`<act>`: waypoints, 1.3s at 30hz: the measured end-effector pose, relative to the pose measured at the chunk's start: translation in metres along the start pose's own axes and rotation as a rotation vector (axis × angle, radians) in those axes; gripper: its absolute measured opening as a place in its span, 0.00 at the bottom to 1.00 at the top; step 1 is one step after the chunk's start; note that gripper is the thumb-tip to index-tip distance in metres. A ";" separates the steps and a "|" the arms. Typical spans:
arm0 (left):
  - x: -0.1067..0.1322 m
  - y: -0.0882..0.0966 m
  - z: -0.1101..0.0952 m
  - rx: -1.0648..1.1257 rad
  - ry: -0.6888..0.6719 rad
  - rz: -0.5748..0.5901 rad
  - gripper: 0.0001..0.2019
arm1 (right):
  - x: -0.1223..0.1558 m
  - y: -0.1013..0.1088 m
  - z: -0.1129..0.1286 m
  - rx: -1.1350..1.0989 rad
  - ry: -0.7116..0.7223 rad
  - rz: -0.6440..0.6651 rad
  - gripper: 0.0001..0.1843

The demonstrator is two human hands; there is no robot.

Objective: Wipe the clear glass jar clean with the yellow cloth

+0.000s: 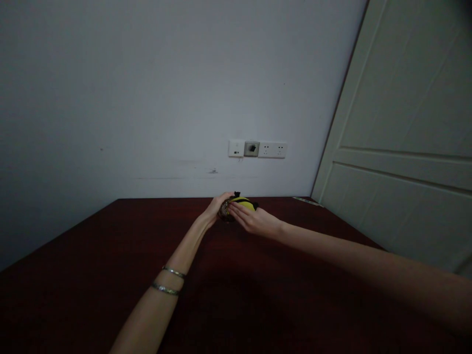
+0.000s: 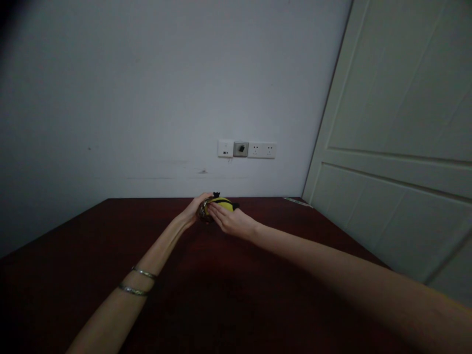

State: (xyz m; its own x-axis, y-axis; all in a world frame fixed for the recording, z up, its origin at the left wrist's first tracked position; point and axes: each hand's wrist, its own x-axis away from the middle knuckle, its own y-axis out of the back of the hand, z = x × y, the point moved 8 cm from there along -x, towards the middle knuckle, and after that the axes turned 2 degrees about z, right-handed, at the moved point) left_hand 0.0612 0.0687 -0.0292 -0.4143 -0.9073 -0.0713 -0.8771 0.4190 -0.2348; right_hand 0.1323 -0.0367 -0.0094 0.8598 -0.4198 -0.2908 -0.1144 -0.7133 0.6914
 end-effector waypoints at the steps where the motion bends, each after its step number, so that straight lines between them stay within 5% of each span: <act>1: 0.000 0.001 -0.006 -0.010 -0.064 -0.030 0.14 | -0.001 0.001 0.001 -0.002 -0.035 0.008 0.29; 11: 0.014 -0.005 -0.048 -0.139 -0.421 -0.079 0.13 | -0.012 0.020 0.001 -0.393 -0.402 0.006 0.32; 21: 0.016 -0.005 -0.052 -0.197 -0.480 -0.059 0.11 | -0.008 0.026 -0.016 -0.872 -0.799 -0.109 0.21; 29: 0.019 -0.005 -0.043 -0.224 -0.438 -0.017 0.14 | 0.000 -0.006 -0.007 -1.702 -1.122 -0.249 0.28; 33: 0.018 -0.004 -0.034 -0.238 -0.466 -0.012 0.14 | 0.002 -0.011 -0.001 -2.072 -1.158 -0.420 0.26; 39: 0.014 -0.010 -0.017 -0.217 -0.468 0.044 0.16 | 0.010 -0.009 -0.007 -2.242 -1.021 -0.484 0.17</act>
State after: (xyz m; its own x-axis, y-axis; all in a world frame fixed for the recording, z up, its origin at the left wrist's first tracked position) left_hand 0.0603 0.0521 -0.0112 -0.3428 -0.7863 -0.5141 -0.9120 0.4099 -0.0188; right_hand 0.1457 -0.0303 -0.0142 0.2089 -0.9624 -0.1735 0.9120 0.2558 -0.3207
